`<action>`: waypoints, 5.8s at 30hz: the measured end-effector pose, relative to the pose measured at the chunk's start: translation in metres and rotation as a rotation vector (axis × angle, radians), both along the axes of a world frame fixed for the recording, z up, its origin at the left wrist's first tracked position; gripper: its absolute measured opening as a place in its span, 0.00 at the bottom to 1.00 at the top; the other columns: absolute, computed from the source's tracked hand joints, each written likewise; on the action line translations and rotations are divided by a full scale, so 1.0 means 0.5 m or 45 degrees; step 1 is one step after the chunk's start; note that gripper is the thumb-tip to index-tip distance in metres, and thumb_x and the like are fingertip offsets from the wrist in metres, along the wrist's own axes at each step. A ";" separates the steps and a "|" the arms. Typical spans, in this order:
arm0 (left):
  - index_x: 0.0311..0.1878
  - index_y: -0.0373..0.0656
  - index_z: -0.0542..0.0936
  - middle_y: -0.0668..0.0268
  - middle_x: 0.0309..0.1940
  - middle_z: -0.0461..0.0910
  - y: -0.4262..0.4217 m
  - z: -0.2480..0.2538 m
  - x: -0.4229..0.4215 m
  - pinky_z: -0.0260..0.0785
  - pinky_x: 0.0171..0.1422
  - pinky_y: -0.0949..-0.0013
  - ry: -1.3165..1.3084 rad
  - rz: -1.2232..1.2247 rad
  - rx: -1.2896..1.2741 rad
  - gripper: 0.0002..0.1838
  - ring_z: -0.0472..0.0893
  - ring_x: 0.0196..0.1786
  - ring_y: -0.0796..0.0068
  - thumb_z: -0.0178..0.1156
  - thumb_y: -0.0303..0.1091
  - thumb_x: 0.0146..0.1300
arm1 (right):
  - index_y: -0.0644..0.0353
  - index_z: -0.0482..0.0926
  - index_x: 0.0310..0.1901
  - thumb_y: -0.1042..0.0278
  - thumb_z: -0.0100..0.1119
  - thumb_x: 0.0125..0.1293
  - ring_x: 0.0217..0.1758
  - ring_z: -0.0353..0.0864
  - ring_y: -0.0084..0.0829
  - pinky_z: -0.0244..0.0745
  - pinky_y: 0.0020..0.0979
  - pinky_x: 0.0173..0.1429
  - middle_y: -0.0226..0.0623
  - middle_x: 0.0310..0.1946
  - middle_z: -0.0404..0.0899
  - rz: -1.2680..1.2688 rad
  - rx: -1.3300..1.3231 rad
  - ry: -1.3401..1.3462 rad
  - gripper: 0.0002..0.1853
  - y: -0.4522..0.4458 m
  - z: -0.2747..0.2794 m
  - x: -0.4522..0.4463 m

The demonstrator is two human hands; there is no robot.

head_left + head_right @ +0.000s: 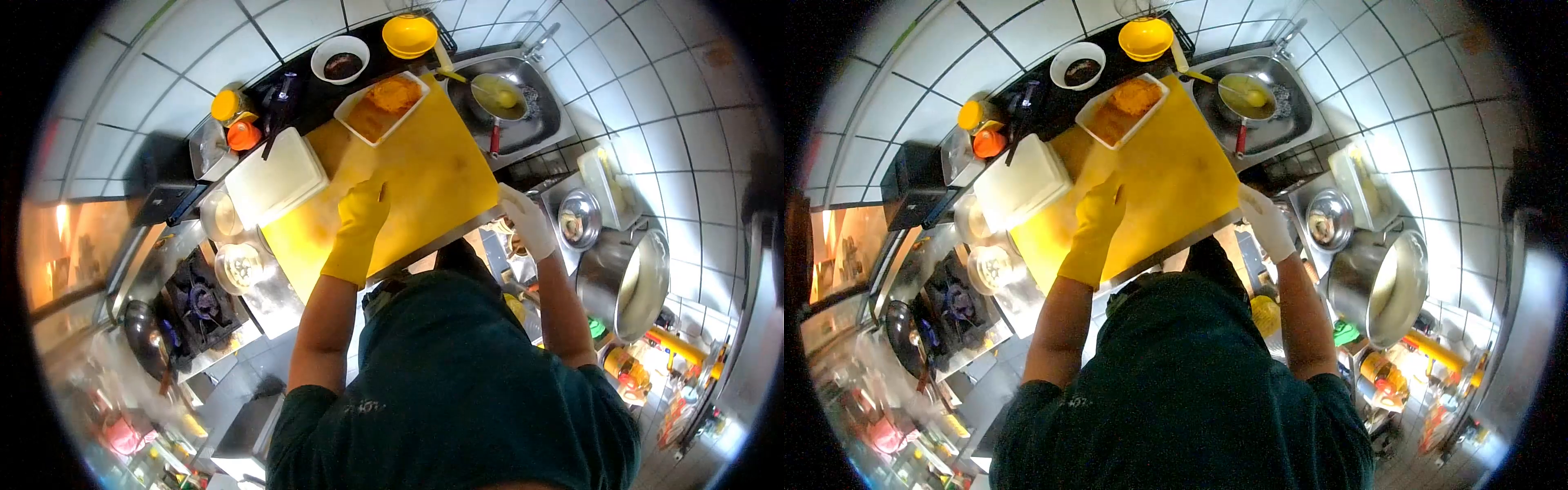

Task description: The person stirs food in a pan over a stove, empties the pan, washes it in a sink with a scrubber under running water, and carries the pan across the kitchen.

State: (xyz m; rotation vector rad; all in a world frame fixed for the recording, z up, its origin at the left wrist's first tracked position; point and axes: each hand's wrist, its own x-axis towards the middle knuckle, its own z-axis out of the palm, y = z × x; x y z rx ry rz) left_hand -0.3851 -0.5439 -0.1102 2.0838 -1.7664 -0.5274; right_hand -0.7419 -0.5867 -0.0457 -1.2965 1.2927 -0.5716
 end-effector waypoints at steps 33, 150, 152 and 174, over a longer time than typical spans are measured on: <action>0.56 0.42 0.87 0.65 0.41 0.89 -0.771 -0.125 -0.493 0.79 0.43 0.69 1.026 0.247 0.180 0.14 0.86 0.39 0.76 0.66 0.34 0.70 | 0.60 0.69 0.73 0.59 0.52 0.74 0.75 0.69 0.53 0.64 0.44 0.78 0.51 0.71 0.72 0.151 -0.724 0.733 0.28 -1.037 -0.312 -0.244; 0.63 0.34 0.68 0.42 0.56 0.81 -0.594 -0.307 -0.595 0.77 0.58 0.47 0.582 0.277 0.780 0.28 0.84 0.54 0.41 0.57 0.50 0.74 | 0.56 0.49 0.83 0.42 0.36 0.81 0.87 0.43 0.37 0.41 0.43 0.86 0.37 0.86 0.44 -1.096 0.727 -0.733 0.38 -0.912 -0.522 -0.013; 0.66 0.33 0.68 0.36 0.64 0.73 -0.620 -0.276 -0.588 0.76 0.62 0.48 0.611 0.269 0.964 0.32 0.80 0.60 0.41 0.52 0.55 0.76 | 0.57 0.55 0.81 0.36 0.33 0.80 0.85 0.53 0.41 0.48 0.42 0.84 0.42 0.83 0.53 -0.591 0.858 -0.260 0.40 -0.909 -0.416 -0.002; 0.60 0.47 0.76 0.49 0.53 0.85 -0.713 -0.027 -0.492 0.75 0.61 0.45 -0.076 0.051 1.001 0.21 0.84 0.57 0.43 0.59 0.50 0.72 | 0.63 0.86 0.59 0.65 0.64 0.69 0.74 0.69 0.45 0.61 0.44 0.76 0.44 0.73 0.72 1.945 -1.163 1.721 0.19 -0.863 -0.443 -0.122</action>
